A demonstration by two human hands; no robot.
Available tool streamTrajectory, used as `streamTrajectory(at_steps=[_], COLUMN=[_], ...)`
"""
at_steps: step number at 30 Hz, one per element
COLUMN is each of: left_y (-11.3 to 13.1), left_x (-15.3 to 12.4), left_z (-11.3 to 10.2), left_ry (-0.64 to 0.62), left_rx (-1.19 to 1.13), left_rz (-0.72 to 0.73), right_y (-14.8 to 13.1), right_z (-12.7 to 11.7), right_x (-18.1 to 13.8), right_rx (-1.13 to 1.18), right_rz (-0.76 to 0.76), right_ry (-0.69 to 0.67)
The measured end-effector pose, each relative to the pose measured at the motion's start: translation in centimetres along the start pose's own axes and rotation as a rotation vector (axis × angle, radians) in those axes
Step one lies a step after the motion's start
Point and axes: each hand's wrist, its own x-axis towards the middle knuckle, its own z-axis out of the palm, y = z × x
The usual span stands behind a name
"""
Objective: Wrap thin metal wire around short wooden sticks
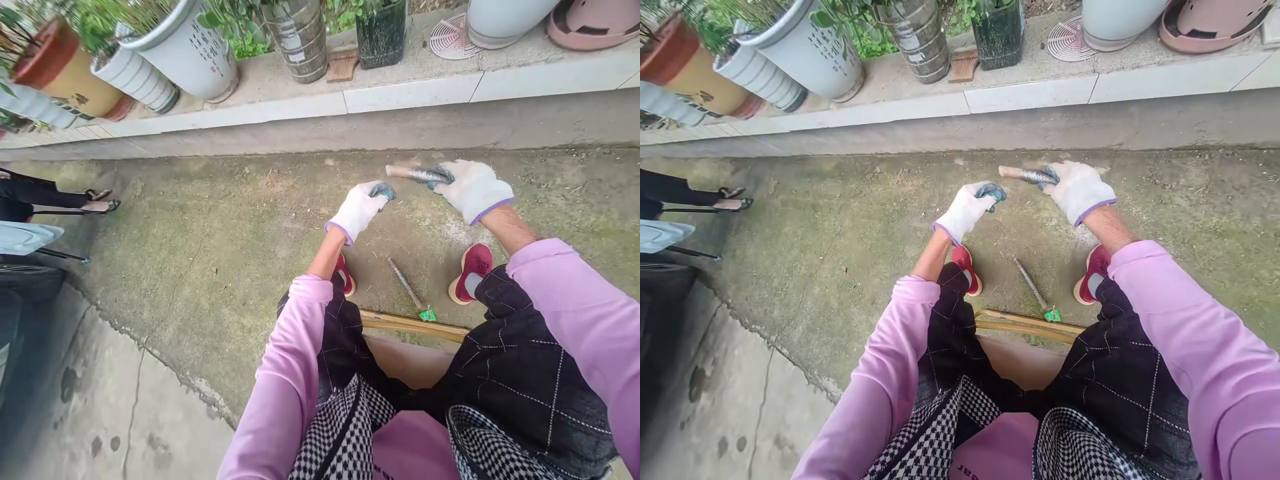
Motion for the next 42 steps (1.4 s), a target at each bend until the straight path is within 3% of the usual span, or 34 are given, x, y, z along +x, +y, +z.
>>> streamTrajectory(at_steps=[3,6,9,12,15,20,23,26,31,37,42], left_y=[-0.2,-0.2,0.3,1.0,1.5,1.2,0.9,1.1,1.7,2.2,1.8], left_x=[-0.3,-0.6,-1.1,-2.0,-2.7,-2.4,-2.1,-2.2,-2.9,-3.6,-2.9], left_z=[-1.2,-1.1,0.1,1.4,1.7,-0.3,-1.5,-1.7,0.1,1.5,0.2], left_ry=[0.046,-0.012,-0.138,-0.258,-0.308,-0.192,-0.104,-0.111,-0.270,-0.405,-0.306], left_rx=[-0.085,-0.098,-0.050,0.038,0.147,0.338,0.451,0.532,0.606,0.284,0.048], left_rz=[-0.026,-0.024,-0.007,0.083,0.158,0.116,0.066,0.047,0.102,0.139,0.030], right_y=[-1.1,-1.5,-1.0,-0.3,0.3,0.6,0.4,-0.2,-0.8,-0.3,0.0], right_z=[0.3,1.2,2.1,2.2,1.5,0.3,-0.2,-0.5,-0.3,0.9,1.0], right_x=[-0.6,-0.8,-0.4,0.0,-0.1,-1.0,-1.5,-2.1,-2.5,-1.1,-1.3], right_rx=[-0.060,-0.005,0.147,0.492,0.820,1.335,1.385,1.396,1.309,0.481,0.037], right_rz=[-0.101,-0.188,-0.146,0.003,0.087,0.200,0.151,0.091,-0.002,0.009,-0.079], right_ry=[-0.157,-0.259,-0.182,-0.020,-0.019,-0.123,-0.158,-0.185,-0.132,0.010,-0.184])
